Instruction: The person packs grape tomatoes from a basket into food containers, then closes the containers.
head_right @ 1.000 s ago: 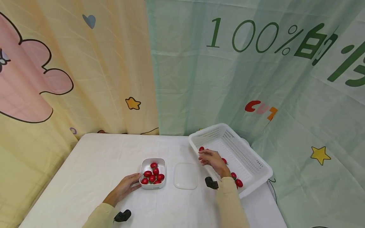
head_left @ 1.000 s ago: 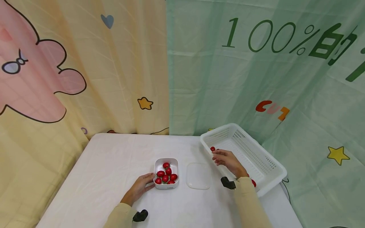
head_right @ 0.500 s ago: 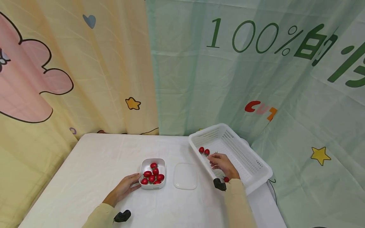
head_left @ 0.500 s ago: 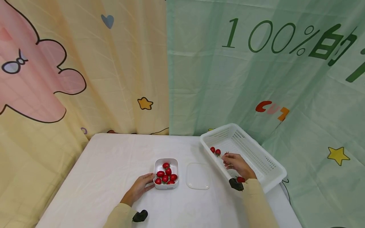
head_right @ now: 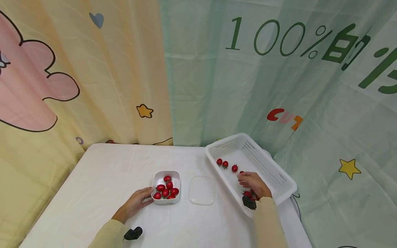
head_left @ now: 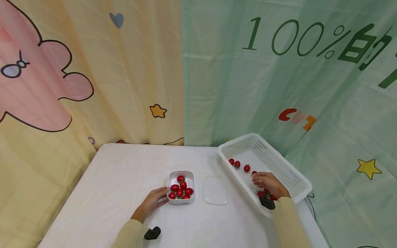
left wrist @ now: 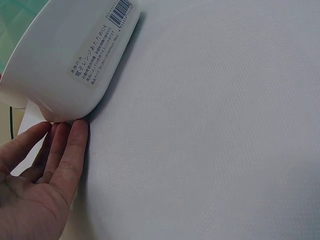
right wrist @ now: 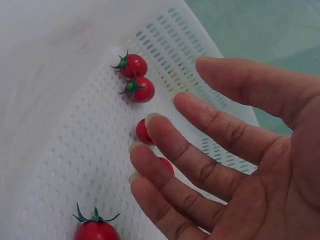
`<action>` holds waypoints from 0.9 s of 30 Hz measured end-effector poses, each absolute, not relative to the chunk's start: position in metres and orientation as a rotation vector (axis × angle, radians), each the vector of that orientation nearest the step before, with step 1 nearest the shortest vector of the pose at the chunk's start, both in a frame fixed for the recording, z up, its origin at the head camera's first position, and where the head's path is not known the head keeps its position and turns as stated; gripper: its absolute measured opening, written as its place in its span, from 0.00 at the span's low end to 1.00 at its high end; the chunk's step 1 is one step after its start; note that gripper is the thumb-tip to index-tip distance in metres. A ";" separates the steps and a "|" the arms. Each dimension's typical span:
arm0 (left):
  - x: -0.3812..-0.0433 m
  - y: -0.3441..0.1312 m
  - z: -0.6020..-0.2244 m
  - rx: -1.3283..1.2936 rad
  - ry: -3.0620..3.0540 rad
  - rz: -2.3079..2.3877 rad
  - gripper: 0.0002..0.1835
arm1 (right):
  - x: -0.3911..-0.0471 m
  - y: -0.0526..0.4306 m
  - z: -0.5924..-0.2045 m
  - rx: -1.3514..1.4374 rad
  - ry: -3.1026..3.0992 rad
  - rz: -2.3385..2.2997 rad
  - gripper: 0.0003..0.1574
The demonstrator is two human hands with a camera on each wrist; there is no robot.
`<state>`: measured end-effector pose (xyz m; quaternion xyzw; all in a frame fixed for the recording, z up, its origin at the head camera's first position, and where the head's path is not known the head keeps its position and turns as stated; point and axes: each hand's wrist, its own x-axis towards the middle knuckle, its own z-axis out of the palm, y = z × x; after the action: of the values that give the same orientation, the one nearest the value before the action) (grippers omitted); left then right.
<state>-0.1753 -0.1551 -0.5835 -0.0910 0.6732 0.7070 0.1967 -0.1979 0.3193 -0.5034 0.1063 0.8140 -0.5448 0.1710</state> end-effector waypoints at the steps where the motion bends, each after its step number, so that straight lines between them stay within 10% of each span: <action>1: -0.175 -0.155 -0.584 -0.254 1.885 1.979 0.28 | -0.197 0.321 -0.504 0.322 2.309 -1.535 0.38; 27: -0.176 -0.155 -0.582 -0.261 1.890 1.964 0.30 | -0.190 0.334 -0.524 0.433 2.193 -1.390 0.14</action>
<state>-0.1755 -0.1550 -0.5821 -0.0934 0.6762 0.7027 0.2003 -0.1901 0.3343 -0.5242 0.1594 0.8063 -0.5109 0.2519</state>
